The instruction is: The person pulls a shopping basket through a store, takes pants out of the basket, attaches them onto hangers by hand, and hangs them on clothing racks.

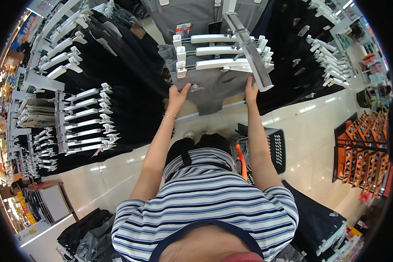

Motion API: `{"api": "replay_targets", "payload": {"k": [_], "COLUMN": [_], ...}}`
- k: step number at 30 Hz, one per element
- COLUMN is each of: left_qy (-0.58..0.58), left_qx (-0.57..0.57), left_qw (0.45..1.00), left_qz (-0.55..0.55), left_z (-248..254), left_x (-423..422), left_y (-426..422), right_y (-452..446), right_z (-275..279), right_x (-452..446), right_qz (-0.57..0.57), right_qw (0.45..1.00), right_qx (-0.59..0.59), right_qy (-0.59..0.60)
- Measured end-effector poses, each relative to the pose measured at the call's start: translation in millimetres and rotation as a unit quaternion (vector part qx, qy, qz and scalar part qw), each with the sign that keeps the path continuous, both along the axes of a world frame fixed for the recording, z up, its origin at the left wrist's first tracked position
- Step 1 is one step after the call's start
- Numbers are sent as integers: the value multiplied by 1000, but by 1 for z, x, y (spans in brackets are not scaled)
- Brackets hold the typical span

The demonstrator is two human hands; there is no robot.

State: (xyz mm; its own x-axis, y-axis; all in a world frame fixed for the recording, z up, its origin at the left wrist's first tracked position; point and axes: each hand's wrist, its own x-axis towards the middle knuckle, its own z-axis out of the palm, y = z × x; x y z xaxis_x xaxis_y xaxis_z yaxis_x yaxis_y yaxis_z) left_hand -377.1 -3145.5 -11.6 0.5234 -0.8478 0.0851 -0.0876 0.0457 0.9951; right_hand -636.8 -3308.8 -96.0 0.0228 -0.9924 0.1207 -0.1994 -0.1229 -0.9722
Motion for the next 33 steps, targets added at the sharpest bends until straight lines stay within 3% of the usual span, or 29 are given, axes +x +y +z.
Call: {"api": "replay_targets", "payload": {"k": [3,5,8,10,12,13,14,16,19,21,24,27,29,30,31,33], "left_qy": [21,20,-85,-95,-141,-95,-75,-103,-181,-128,-62,43,73,77,82,99], "left_qx": [-16,4,-14,95,149,102,39,60,180,199,191,232,279,291,303,327], "left_qw": [999,1000,996,991,978,990,996,992,963,968,977,970,956,951,946,935], "left_qz": [17,16,-8,0,45,-1,-8,-31,-91,-77,-72,-60,-58,-67,-76,-91], "left_z": [-4,-3,-15,-30,-52,-20,-19,-35,-82,-116,-119,-124,-132,-132,-130,-126], "left_x": [-3,-4,-3,6,10,-1,-5,-2,7,15,7,-1,-3,-7,-12,-25], "left_y": [1,5,10,11,8,11,11,12,20,25,30,40,45,48,52,57], "right_y": [4,10,22,33,46,50,58,84,129,159,183,192,189,192,199,201], "right_z": [-21,-33,-67,-82,-81,-96,-112,-97,-122,-141,-140,-113,-121,-149,-244,-251], "right_x": [-3,-5,-7,-5,-6,-9,-14,-15,-25,-30,-45,-78,-110,-129,-154,-179], "right_qz": [-16,1,-5,-43,-55,-58,-60,-74,-78,-73,-111,-226,-322,-373,-452,-468], "right_qw": [998,996,988,984,984,976,966,926,935,950,957,955,928,905,863,776], "right_qx": [53,57,16,-7,55,78,104,248,251,221,132,165,189,202,210,398], "right_qy": [5,72,152,171,159,195,230,274,237,207,232,97,17,-25,-82,-142]}}
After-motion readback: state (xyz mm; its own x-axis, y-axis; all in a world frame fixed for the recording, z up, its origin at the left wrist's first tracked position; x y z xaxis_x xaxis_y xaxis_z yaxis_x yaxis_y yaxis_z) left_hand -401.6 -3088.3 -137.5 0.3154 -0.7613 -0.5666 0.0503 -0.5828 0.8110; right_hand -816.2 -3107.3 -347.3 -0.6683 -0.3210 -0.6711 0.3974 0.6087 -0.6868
